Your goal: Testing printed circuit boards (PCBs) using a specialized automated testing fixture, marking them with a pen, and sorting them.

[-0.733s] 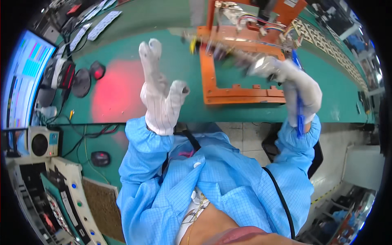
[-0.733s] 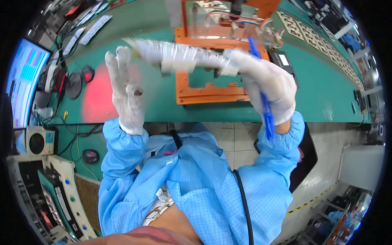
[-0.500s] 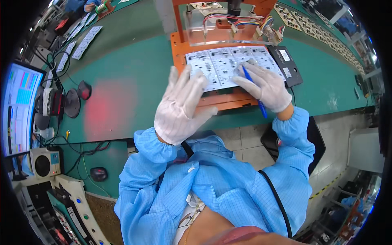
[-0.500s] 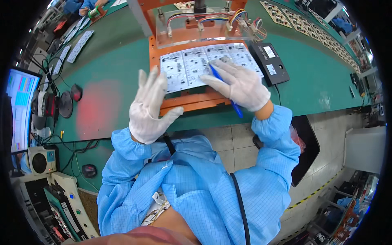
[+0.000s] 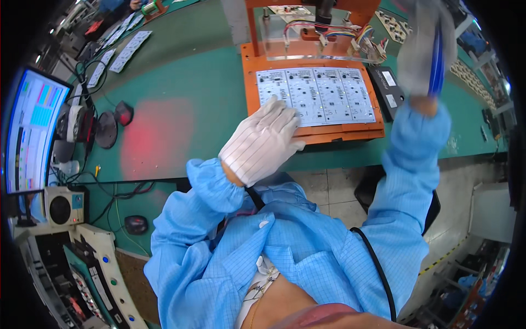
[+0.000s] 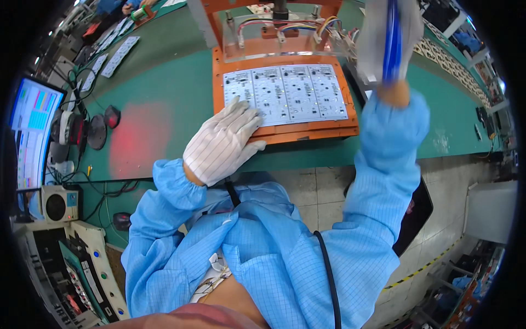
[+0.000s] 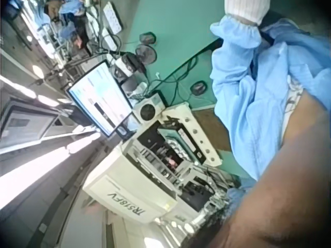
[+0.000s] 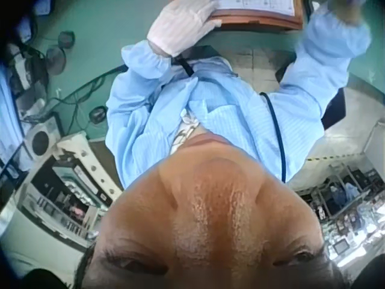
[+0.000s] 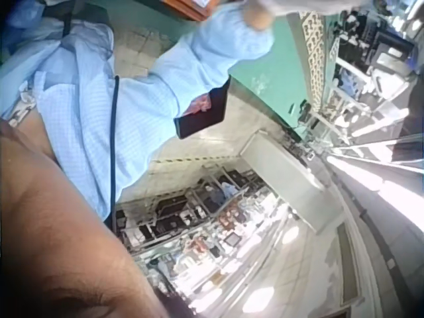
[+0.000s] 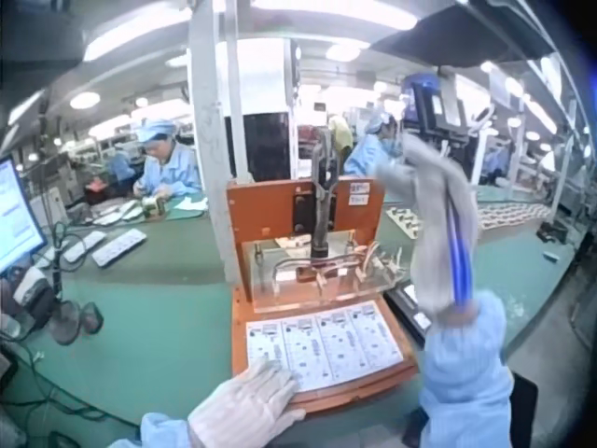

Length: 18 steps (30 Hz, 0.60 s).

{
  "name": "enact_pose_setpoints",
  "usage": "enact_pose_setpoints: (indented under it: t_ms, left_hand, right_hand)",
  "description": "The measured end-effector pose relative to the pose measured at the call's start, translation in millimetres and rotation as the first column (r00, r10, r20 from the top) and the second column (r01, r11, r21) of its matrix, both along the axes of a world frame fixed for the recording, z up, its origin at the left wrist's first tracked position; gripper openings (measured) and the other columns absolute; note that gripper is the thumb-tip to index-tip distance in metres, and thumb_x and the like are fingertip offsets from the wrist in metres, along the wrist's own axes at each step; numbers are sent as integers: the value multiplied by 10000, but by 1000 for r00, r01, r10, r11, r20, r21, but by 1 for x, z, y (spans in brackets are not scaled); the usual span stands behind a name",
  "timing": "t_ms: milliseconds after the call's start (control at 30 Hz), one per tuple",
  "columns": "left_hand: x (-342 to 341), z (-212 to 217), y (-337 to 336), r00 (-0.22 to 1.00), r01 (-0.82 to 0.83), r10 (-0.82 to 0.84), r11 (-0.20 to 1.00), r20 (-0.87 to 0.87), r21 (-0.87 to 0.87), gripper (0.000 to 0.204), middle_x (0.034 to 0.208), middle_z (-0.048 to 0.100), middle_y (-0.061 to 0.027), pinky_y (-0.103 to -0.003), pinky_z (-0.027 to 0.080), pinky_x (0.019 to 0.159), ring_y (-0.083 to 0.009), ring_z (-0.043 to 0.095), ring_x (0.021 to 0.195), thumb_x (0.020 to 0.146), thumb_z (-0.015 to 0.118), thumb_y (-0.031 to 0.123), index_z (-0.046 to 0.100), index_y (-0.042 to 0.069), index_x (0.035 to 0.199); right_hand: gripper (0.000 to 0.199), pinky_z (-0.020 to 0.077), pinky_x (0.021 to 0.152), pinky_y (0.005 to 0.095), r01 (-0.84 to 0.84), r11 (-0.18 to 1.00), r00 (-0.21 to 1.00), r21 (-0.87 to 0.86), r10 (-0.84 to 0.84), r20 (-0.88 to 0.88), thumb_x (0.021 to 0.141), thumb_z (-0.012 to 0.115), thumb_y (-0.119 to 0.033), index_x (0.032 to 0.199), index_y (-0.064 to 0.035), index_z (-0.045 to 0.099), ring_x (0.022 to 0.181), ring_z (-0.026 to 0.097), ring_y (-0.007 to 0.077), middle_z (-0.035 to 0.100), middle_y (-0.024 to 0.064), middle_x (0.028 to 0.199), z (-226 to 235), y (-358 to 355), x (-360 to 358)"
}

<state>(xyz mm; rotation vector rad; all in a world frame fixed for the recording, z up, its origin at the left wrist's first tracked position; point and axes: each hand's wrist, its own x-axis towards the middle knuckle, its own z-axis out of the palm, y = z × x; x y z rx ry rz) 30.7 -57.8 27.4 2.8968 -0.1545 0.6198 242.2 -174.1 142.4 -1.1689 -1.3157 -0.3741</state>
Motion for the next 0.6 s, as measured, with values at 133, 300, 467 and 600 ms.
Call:
enact_pose_setpoints:
  t_ms: [133,300,467,600]
  left_hand:
    - [-8,-3,15,998,-8,10,999,-66,39,387,1123,579,-167,-388,319,1055,-317,504,1138,807,608,268,578,-27,1056]
    - [-69,18,54,984,-39,28,997,177,61,563,1304,450,-215,-475,280,1078,-386,401,1247,752,687,230,483,28,1236]
    - [-250,47,112,764,-586,551,810,335,3,478,1187,549,-165,-429,370,1019,-351,494,1163,695,696,43,556,30,1152]
    - [-438,41,153,178,-913,838,336,517,-230,404,1247,533,-160,-337,372,999,-261,496,1184,834,618,74,521,33,1224]
  right_hand:
    - [303,486,825,321,-200,964,792,173,263,-550,950,452,-265,1089,-11,542,908,605,202,611,112,948,76,66,49]
    - [390,429,783,321,-335,880,942,-337,302,-146,957,372,-331,1108,-4,520,906,562,183,566,92,957,68,47,33]
    - [533,287,1057,387,54,806,746,-589,360,560,969,243,-349,1298,28,427,1195,453,266,476,169,1289,47,12,7]
    - [506,195,1103,405,89,970,974,-228,-132,-183,962,287,-265,1363,39,343,1283,381,294,379,171,1394,2,37,-59]
